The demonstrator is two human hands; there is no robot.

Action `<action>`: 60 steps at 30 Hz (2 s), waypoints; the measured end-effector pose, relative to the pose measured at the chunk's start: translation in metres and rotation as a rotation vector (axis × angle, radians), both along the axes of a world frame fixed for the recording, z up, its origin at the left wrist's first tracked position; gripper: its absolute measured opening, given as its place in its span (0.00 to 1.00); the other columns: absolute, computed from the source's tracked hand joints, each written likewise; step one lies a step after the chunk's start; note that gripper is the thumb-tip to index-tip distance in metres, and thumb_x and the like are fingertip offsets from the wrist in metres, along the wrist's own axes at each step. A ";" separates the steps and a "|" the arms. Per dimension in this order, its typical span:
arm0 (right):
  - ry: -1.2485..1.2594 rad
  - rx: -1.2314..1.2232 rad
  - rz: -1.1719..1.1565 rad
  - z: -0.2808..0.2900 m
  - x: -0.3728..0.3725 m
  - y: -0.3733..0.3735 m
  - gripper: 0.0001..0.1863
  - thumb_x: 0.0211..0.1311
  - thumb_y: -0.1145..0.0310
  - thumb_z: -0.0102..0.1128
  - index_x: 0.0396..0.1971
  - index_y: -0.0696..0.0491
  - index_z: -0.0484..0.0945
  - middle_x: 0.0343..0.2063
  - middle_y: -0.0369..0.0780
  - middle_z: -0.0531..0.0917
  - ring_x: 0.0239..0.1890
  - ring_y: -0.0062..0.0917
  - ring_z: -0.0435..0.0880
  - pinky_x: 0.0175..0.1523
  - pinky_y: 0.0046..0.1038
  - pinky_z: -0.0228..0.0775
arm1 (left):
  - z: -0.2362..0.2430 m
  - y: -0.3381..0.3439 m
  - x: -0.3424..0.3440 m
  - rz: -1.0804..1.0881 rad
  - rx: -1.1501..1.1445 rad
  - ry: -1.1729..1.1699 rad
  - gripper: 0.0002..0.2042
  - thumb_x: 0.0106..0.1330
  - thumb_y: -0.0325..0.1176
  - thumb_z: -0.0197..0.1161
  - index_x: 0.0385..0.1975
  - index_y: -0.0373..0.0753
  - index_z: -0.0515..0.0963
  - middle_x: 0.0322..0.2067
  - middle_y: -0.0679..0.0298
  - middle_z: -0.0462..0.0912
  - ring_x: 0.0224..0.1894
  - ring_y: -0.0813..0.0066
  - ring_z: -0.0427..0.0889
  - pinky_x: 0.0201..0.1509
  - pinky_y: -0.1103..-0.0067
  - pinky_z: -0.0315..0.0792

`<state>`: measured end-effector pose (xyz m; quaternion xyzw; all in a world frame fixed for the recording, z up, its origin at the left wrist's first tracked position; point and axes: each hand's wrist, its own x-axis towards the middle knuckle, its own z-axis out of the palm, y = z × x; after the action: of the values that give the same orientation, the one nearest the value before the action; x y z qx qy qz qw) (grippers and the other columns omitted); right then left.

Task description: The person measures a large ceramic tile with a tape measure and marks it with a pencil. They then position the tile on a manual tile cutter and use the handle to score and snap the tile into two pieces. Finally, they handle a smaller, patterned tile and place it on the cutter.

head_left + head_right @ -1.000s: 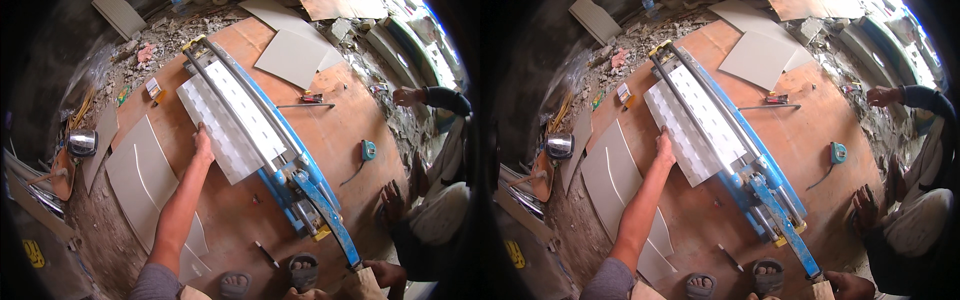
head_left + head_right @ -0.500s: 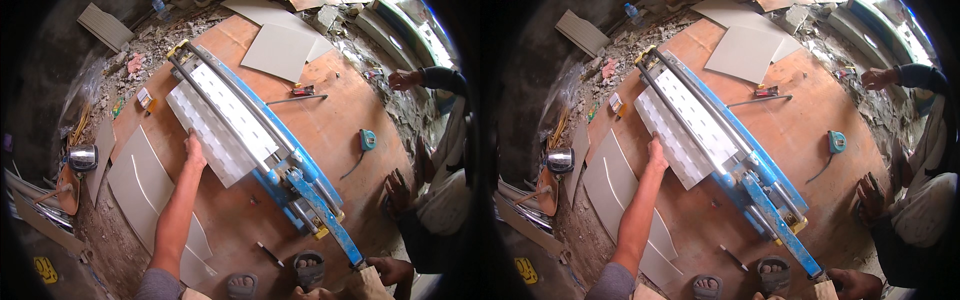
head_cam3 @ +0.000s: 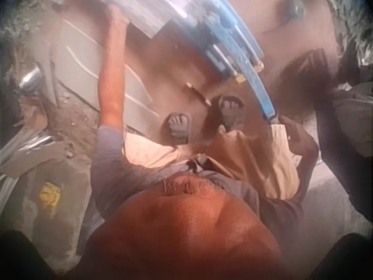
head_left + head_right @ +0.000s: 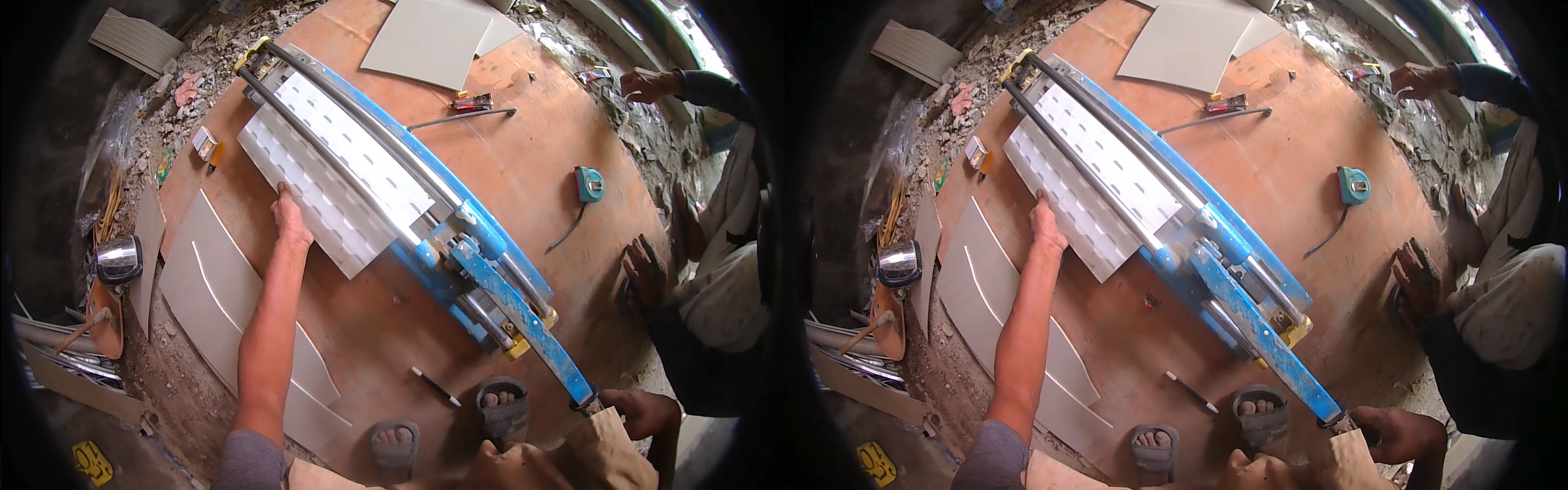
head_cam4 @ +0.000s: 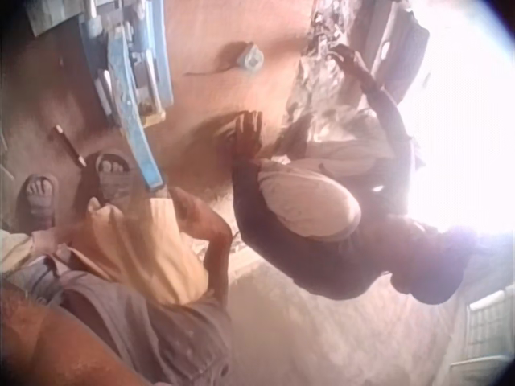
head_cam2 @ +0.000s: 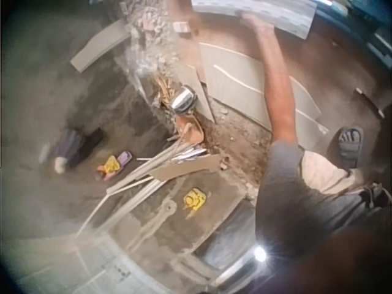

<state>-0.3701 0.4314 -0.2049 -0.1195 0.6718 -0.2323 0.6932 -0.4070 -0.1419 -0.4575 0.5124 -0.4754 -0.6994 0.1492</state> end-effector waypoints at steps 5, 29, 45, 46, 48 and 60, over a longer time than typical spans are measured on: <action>-0.133 -0.006 -0.180 -0.013 0.005 0.014 0.29 0.55 0.68 0.69 0.56 0.58 0.71 0.42 0.45 0.84 0.42 0.27 0.84 0.48 0.29 0.75 | 0.005 -0.001 0.006 -0.004 -0.036 0.009 0.27 0.74 0.51 0.47 0.60 0.32 0.68 0.56 0.56 0.74 0.54 0.59 0.76 0.58 0.61 0.73; -0.149 -0.114 -0.227 -0.017 0.009 0.014 0.31 0.56 0.70 0.67 0.60 0.57 0.68 0.49 0.42 0.83 0.50 0.25 0.82 0.55 0.28 0.72 | -0.034 -0.021 0.010 -0.070 0.020 0.036 0.37 0.71 0.57 0.47 0.66 0.29 0.53 0.62 0.48 0.66 0.58 0.54 0.74 0.59 0.59 0.73; 0.348 -0.094 -0.505 -0.021 0.042 -0.040 0.33 0.60 0.67 0.62 0.64 0.60 0.64 0.42 0.44 0.82 0.44 0.27 0.81 0.51 0.28 0.71 | -0.023 -0.014 0.002 -0.018 0.033 -0.044 0.36 0.71 0.56 0.50 0.64 0.28 0.56 0.62 0.47 0.67 0.56 0.53 0.75 0.54 0.58 0.76; 0.453 -0.111 -0.394 -0.014 0.033 -0.053 0.33 0.60 0.68 0.61 0.64 0.61 0.64 0.38 0.44 0.82 0.39 0.26 0.80 0.48 0.28 0.72 | -0.021 -0.012 0.002 -0.051 0.071 0.032 0.32 0.73 0.54 0.49 0.61 0.27 0.62 0.60 0.48 0.69 0.55 0.55 0.75 0.55 0.60 0.75; 0.556 -0.112 -0.333 -0.015 0.032 -0.065 0.33 0.60 0.69 0.60 0.64 0.62 0.63 0.32 0.45 0.79 0.32 0.25 0.76 0.43 0.27 0.71 | -0.020 -0.012 -0.001 -0.014 0.035 -0.034 0.31 0.73 0.53 0.49 0.59 0.27 0.66 0.59 0.49 0.70 0.56 0.56 0.75 0.55 0.61 0.75; 0.578 -0.062 -0.467 -0.018 0.032 -0.097 0.33 0.60 0.65 0.57 0.66 0.58 0.65 0.24 0.32 0.75 0.23 0.13 0.68 0.31 0.20 0.63 | -0.017 -0.015 -0.001 -0.041 -0.005 -0.029 0.34 0.74 0.52 0.48 0.64 0.23 0.57 0.66 0.46 0.61 0.64 0.55 0.68 0.67 0.61 0.63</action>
<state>-0.3380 0.3340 -0.2233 -0.0444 0.8416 -0.3610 0.3992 -0.4082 -0.1567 -0.4748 0.5122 -0.4898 -0.6936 0.1291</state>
